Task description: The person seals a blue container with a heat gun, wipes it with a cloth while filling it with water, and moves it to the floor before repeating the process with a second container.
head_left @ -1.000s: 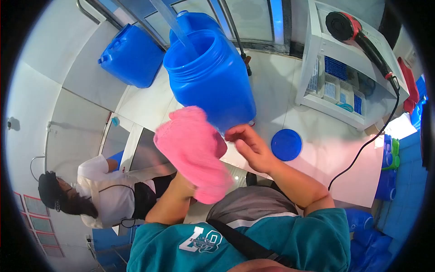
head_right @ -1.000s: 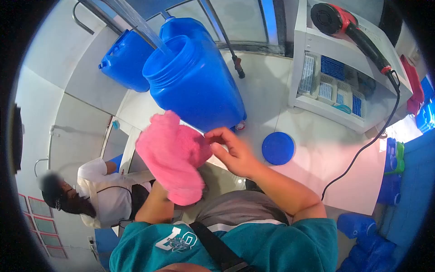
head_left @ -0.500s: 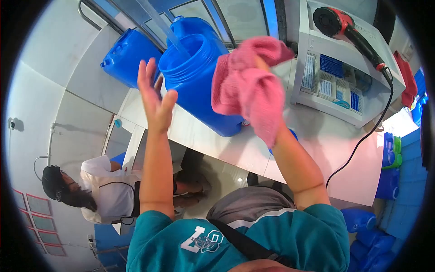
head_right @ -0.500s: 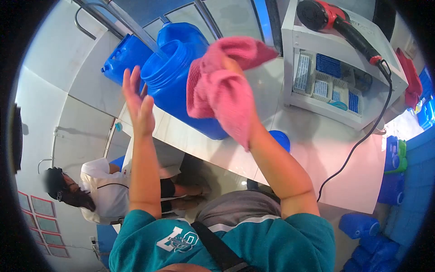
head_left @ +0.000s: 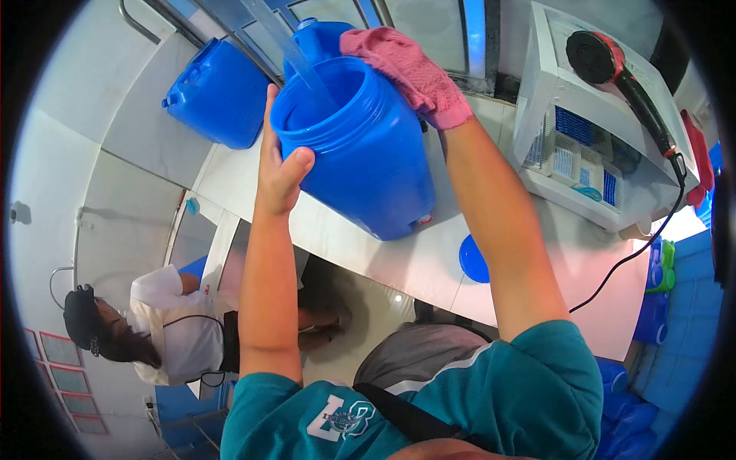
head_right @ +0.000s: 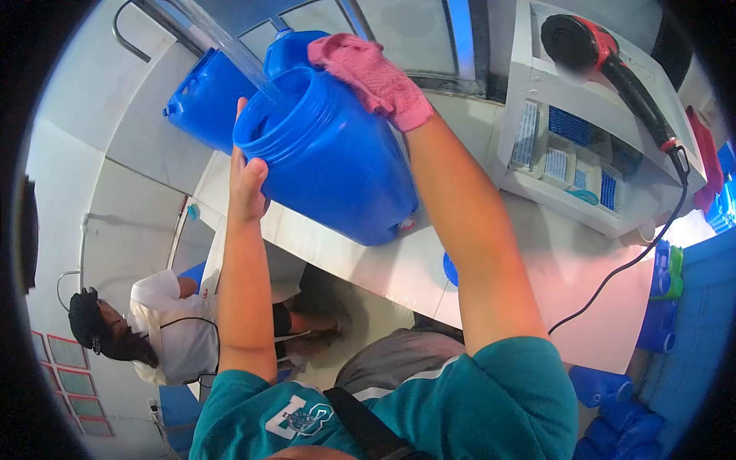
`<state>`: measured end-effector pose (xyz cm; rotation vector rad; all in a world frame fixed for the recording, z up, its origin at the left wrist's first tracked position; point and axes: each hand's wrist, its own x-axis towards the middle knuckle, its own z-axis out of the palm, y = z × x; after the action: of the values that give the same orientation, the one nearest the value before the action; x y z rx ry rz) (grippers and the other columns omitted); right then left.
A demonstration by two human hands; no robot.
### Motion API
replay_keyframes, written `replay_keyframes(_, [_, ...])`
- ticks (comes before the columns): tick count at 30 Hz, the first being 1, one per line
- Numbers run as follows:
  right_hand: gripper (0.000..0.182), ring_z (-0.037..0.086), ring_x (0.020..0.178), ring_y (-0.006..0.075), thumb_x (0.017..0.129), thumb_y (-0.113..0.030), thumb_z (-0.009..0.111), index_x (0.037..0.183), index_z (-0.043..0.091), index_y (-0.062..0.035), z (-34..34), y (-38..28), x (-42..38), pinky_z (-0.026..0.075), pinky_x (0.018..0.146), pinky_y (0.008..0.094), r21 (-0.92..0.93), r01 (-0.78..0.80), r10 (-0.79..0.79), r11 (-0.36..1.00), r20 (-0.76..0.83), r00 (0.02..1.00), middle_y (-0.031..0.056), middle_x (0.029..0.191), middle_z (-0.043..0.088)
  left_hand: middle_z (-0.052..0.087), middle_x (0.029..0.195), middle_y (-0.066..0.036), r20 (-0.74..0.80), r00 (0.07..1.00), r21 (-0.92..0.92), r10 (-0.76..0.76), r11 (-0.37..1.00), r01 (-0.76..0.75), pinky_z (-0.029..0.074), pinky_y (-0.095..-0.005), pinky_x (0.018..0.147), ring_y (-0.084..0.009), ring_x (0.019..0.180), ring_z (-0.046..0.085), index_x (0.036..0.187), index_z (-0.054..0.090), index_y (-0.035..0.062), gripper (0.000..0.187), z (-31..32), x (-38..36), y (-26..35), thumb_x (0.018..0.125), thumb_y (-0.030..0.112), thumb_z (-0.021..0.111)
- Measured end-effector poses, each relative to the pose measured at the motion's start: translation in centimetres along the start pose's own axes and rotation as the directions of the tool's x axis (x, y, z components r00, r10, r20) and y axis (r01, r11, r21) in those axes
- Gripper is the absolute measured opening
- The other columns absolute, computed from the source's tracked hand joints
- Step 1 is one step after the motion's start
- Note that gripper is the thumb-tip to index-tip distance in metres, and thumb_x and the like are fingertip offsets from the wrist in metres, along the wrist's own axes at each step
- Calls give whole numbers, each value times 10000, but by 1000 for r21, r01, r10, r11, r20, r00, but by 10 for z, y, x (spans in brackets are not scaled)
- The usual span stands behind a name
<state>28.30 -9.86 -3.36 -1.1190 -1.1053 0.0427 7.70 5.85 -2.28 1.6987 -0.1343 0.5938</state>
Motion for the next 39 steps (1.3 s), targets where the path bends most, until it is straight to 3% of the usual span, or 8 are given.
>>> replay_keyframes(3, [321,587,1172,163,1009,-228,568,1266,641,-49,7,-3,-26,474,1004,316,-204,288,-293,936,9,956,65,1269,612,351,1561,-184,-4,1000,-5,-7,1000,7,313,-401,1174,-293,1441,374,1599,71,-11,1351,-1,2,2,679,606,844])
replay_keyframes(5, [401,554,1236,163,1015,-195,545,1389,541,-50,27,-10,-62,436,1055,299,642,-55,268,764,-238,934,67,1317,590,344,1564,-183,-10,1000,-16,-14,1000,14,309,-403,1176,-297,1446,365,1599,69,-11,1348,0,-3,3,682,604,843])
replay_keyframes(13, [486,565,1158,214,1023,-295,563,1419,468,-28,73,-38,-154,475,984,365,334,-246,384,910,-455,803,146,1368,502,367,1548,-165,-33,999,-96,-15,995,12,314,-400,1172,-279,1431,385,1586,156,-6,1315,5,-12,1,658,605,859])
replay_keyframes(21, [562,628,1081,367,826,-191,748,1336,558,-52,35,-49,-84,489,972,401,-466,175,-286,867,-179,941,175,1202,621,390,1534,-147,-42,998,-66,-35,997,33,320,-396,1164,-266,1425,392,1586,189,11,1269,-2,2,-5,664,576,855])
replay_keyframes(25, [386,618,1115,270,913,-193,677,1270,616,-57,44,-104,-72,471,1003,340,297,-619,671,727,-119,732,113,1230,627,382,1545,-142,-4,999,5,-39,999,39,316,-396,1166,-272,1427,386,1584,193,11,1271,-2,0,-1,698,699,791])
replay_keyframes(29, [309,514,1281,251,918,-172,637,1224,659,-135,80,-64,-110,403,1084,451,206,-173,228,963,-280,932,127,1312,567,446,1506,-118,-100,995,-61,-16,998,10,366,-459,1149,-278,1382,442,1579,236,67,1160,-7,-1,-20,784,861,526])
replay_keyframes(31, [301,477,1326,261,899,-204,622,1193,673,-168,107,-65,-124,368,1089,534,-887,226,-490,403,0,872,111,1323,565,370,1568,-114,-75,994,-220,-86,973,67,314,-420,1179,-259,1428,381,1577,222,31,1244,-5,4,-15,740,949,299])
replay_keyframes(39, [400,484,1304,357,823,-169,668,1222,677,-197,130,-31,-131,392,1051,572,-754,135,-269,643,-57,962,134,1341,573,442,1518,-99,25,1000,-54,5,999,-4,348,-439,1162,-254,1347,468,1597,210,123,1078,-21,-6,-23,846,886,335])
